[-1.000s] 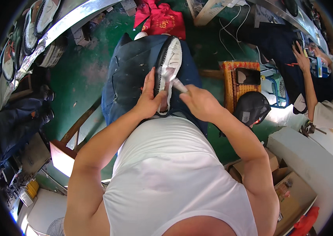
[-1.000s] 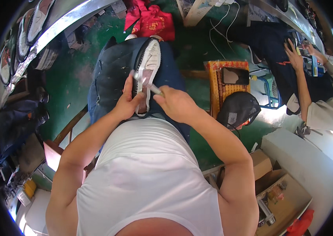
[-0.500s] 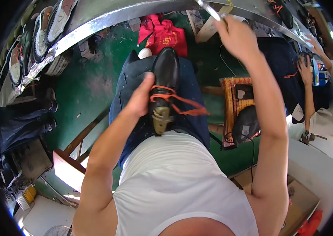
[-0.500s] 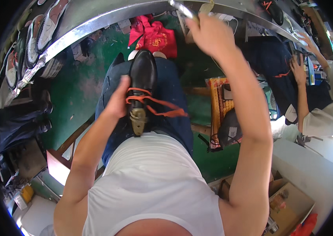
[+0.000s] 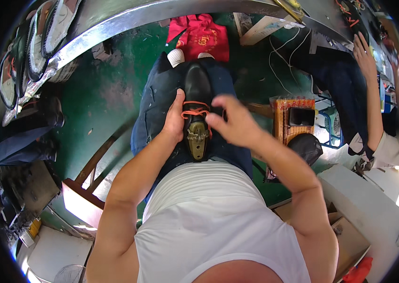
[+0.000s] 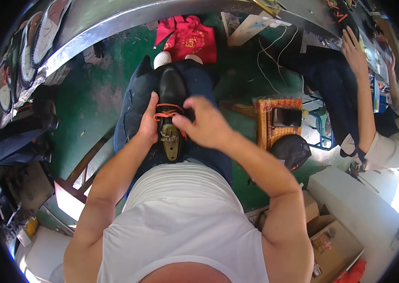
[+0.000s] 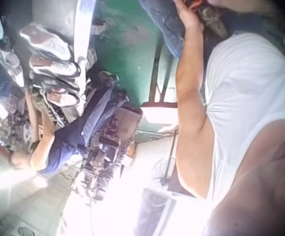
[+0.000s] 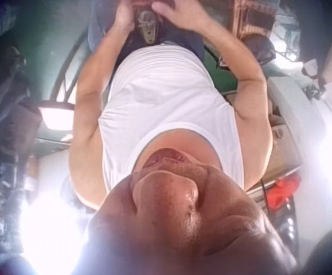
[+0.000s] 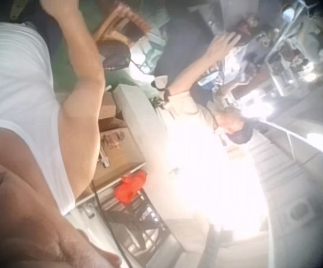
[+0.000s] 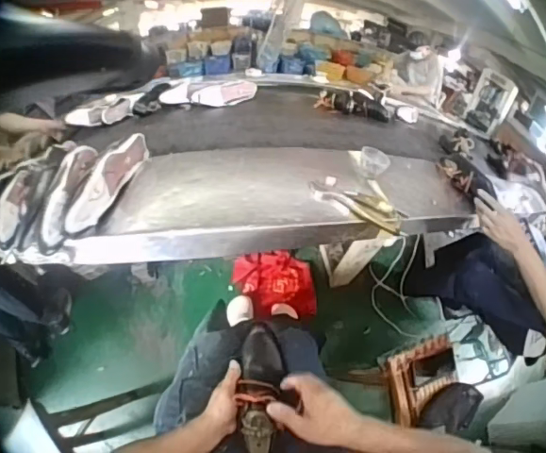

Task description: Using pliers to stretch and tighten the shoe upper over a last and then tying the laces.

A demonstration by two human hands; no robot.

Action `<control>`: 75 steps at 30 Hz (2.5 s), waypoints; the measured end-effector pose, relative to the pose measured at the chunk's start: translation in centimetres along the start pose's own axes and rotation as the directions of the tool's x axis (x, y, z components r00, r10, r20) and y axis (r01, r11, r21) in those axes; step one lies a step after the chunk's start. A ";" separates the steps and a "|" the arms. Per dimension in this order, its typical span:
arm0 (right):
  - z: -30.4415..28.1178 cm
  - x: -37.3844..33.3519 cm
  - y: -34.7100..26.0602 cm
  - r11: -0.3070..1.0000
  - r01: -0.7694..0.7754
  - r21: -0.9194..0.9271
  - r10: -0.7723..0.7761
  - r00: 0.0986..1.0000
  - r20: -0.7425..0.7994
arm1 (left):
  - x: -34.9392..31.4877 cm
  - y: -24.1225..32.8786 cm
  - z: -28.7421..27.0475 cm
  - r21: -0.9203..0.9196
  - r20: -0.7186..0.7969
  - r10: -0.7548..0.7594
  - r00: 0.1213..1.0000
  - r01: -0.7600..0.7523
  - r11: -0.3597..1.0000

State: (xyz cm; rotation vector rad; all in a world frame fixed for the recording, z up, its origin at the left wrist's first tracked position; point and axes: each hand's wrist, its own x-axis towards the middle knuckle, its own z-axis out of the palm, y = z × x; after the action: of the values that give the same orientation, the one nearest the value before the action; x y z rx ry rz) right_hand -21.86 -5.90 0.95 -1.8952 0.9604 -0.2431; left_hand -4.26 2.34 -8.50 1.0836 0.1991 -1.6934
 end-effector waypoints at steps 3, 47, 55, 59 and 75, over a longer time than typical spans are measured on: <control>2.0 -1.4 0.0 0.984 -0.164 0.063 0.158 0.984 0.084 | 0.0 0.0 0.2 0.042 -0.005 0.066 0.998 -0.066 0.997; -7.6 4.7 -0.9 0.865 0.177 -0.470 -0.278 0.948 -0.155 | -7.3 17.7 -5.6 0.926 -0.156 0.262 0.952 0.048 0.375; 0.6 4.0 1.8 0.403 -0.412 0.817 0.411 0.879 0.241 | -5.1 6.5 -0.5 0.397 0.037 0.266 0.963 -0.258 0.881; 0.3 8.0 -2.0 0.824 0.563 0.064 -0.555 0.825 -0.109 | -5.2 7.3 3.3 0.759 0.466 0.469 0.750 -0.612 0.225; -3.1 7.2 -1.4 0.985 0.162 0.053 -0.171 0.922 0.347 | -2.8 12.3 2.9 0.448 0.342 -0.140 0.929 -0.030 0.894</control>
State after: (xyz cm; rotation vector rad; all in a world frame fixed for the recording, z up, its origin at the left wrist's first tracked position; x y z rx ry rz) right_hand -17.99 -12.71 2.09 -1.9176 0.5544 -0.0116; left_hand 4.39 -2.67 -0.28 1.0660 -0.4262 -2.0170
